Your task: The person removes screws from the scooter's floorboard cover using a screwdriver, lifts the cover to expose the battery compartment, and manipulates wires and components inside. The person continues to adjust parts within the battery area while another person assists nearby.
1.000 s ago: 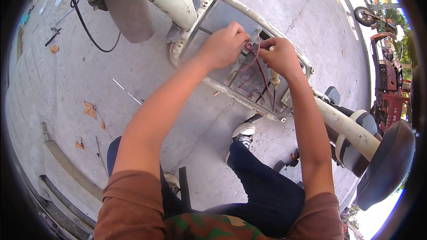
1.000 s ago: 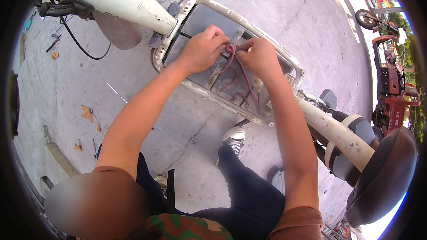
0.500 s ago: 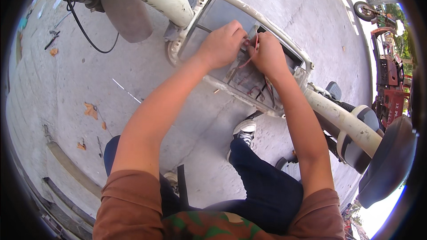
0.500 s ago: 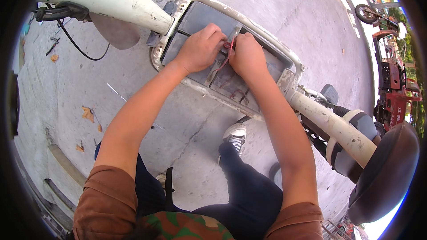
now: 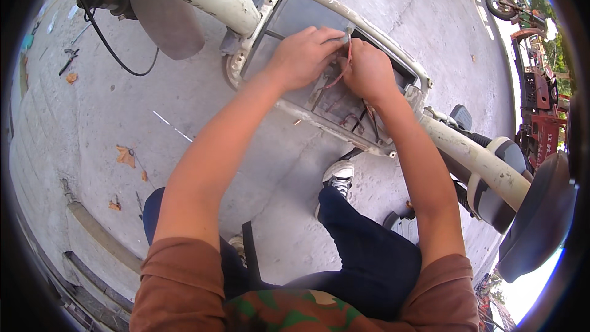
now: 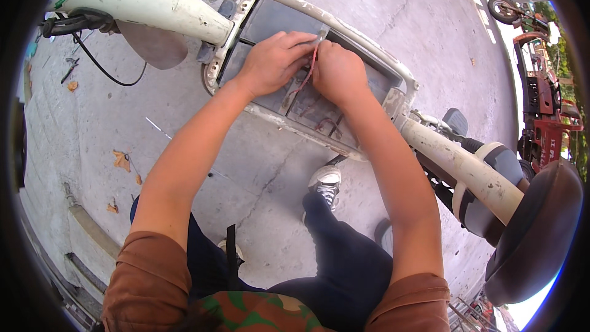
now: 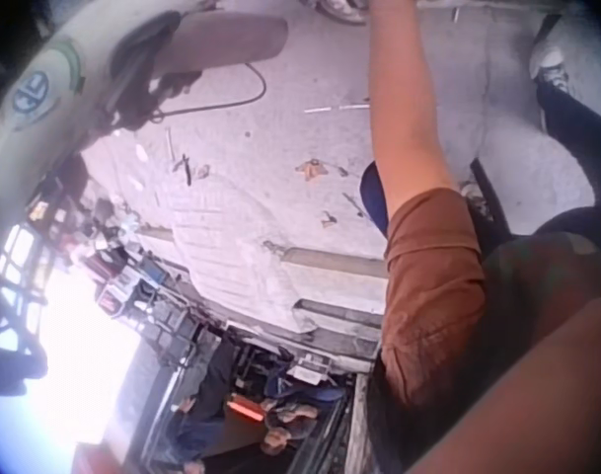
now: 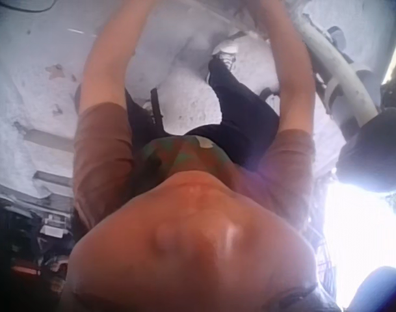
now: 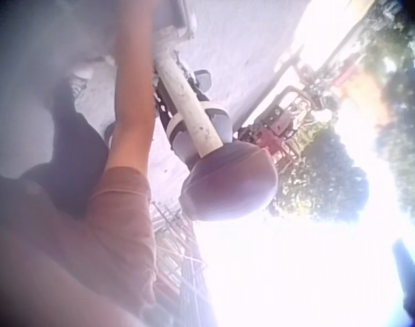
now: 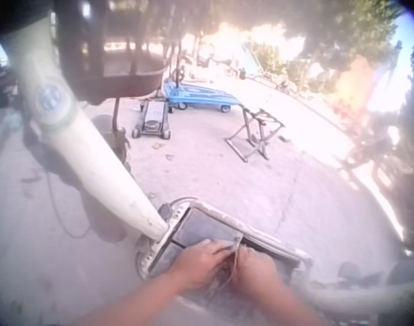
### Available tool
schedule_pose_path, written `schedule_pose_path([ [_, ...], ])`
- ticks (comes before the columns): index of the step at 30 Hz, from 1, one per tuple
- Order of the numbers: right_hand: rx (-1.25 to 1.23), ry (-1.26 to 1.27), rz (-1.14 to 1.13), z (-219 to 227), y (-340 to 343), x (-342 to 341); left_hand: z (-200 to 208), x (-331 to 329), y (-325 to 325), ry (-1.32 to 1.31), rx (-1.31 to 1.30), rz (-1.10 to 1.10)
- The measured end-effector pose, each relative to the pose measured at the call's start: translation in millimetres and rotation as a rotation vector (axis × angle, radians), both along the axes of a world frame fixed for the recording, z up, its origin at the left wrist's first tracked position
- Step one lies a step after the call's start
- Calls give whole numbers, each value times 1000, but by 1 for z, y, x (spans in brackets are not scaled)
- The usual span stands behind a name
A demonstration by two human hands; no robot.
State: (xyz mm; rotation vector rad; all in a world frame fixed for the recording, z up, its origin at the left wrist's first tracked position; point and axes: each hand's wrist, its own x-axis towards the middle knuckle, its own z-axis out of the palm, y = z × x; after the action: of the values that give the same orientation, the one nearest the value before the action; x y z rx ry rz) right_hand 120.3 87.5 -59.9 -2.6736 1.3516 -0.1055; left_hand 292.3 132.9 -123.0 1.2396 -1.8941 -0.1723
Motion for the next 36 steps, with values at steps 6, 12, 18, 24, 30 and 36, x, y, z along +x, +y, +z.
schedule_pose_path([
  [6,29,-47,51,2,-4,-4,-1,5,-7,4,60,-53],
  [12,214,-106,-106,6,-14,-12,4,11,-10,-46,112,-84],
  [18,170,-104,-30,9,-13,-13,15,26,-22,-239,96,-29],
  [24,128,-160,140,0,-23,-18,10,40,-47,-328,1,-7],
  [30,128,-87,207,7,-30,-19,21,39,-54,-521,56,-102],
  [36,54,-156,179,-2,-22,-22,21,39,-55,-539,-3,-106],
])
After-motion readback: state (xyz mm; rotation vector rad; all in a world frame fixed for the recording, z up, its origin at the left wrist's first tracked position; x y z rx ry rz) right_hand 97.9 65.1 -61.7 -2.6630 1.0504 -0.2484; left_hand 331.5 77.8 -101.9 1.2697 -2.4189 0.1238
